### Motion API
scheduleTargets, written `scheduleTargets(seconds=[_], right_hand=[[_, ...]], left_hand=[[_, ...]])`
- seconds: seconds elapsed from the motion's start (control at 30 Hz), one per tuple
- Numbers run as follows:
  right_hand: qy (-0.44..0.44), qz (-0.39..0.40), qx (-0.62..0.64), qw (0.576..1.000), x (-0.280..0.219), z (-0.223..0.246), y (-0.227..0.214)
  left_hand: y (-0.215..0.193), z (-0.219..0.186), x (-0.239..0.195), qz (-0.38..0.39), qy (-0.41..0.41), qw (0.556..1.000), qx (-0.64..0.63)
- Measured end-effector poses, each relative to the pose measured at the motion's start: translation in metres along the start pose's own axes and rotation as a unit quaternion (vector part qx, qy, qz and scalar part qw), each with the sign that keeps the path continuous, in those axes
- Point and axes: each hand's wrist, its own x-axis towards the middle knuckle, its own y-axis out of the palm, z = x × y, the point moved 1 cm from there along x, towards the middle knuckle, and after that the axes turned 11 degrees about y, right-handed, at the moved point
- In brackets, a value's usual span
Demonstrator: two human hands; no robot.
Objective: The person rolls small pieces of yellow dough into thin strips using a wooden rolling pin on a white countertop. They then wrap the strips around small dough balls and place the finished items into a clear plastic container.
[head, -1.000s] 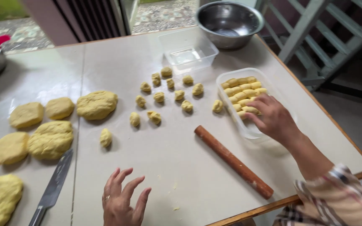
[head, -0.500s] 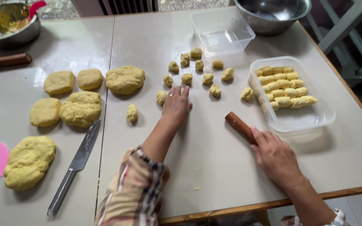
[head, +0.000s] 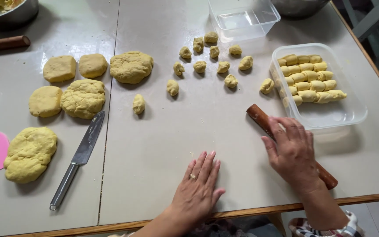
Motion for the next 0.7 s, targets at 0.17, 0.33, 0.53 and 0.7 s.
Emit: scheduleTargets(seconds=[0.17,0.33,0.53,0.7], right_hand=[[-0.002,0.028,0.037,0.999,0.002,0.028,-0.009],[0.014,0.043,-0.041,0.998,-0.013,-0.001,0.006],[0.065,0.117,-0.034,0.99,-0.019,-0.013,0.006],[0.078,0.129,-0.036,0.988,-0.017,-0.011,0.003]], left_hand=[[0.015,0.011,0.022,0.005,-0.044,0.999,0.007],[-0.005,0.018,0.038,-0.139,-0.031,0.988,-0.066],[-0.017,0.02,0.053,-0.282,-0.228,0.859,-0.362],[-0.001,0.033,0.047,-0.047,-0.222,0.971,0.069]])
